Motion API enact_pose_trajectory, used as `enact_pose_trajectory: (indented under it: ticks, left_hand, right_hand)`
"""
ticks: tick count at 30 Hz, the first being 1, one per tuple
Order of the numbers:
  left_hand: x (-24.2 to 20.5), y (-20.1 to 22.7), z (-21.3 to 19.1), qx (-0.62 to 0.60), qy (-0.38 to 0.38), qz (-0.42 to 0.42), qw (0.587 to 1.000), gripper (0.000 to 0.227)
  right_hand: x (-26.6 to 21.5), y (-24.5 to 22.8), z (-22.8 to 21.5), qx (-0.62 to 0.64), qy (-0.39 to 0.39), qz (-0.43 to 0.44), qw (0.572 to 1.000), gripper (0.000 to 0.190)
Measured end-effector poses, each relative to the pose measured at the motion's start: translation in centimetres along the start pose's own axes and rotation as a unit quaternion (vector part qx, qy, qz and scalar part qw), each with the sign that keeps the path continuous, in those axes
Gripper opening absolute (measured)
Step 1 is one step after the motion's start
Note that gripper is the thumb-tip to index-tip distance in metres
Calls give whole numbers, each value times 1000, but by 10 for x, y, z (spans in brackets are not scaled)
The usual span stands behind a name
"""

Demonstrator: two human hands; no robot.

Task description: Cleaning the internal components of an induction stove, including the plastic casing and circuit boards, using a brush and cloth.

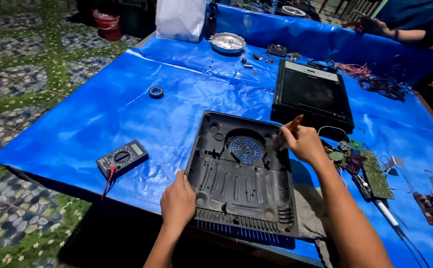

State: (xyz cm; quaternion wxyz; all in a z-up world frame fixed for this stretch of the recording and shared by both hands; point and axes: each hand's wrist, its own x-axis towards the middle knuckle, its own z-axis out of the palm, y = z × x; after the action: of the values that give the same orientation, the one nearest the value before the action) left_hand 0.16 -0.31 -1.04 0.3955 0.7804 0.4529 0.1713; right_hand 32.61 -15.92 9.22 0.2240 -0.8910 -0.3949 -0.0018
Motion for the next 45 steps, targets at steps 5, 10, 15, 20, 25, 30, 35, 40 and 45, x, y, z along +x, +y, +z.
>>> enact_pose_trajectory:
  ticks: [5,10,15,20,25,30,35,40,45]
  left_hand:
    - [-1,0,2,14,7,3,1000,38]
    - [-3,1,1,13,-2,-9,1000,39]
    - [2,-8,9,28,27,22,999,38]
    - [-15,19,-18,28,-6,16,999,47]
    - [-13,19,-17,33,-14,11,999,46]
    - [-19,24,-21,15,-3,24,1000,45]
    - [-19,24,-19,13,8,31,999,46]
    - [-21,22,-22,9,1,30,1000,46]
    - [-27,30,-26,-6,13,34,999,45]
  right_hand:
    - [-13,2,8,49,-76,7,996,49]
    - [-28,-10,5,-63,-52,23,996,44]
    - [-43,-15,-7,37,-64,-9,997,41]
    - [-69,-29,-14,-9,-31,-96,995,42]
    - [-86,-31,-10,-25,20,-120,992,38]
    - [-103,-33,-3,96,-73,-139,983,37]
    - [-108,-37,17,14,17,-135,991,46]
    - [-109,-14,21,98,-36,-88,991,43]
    - [-115,-25,29,28,-4,-125,992,47]
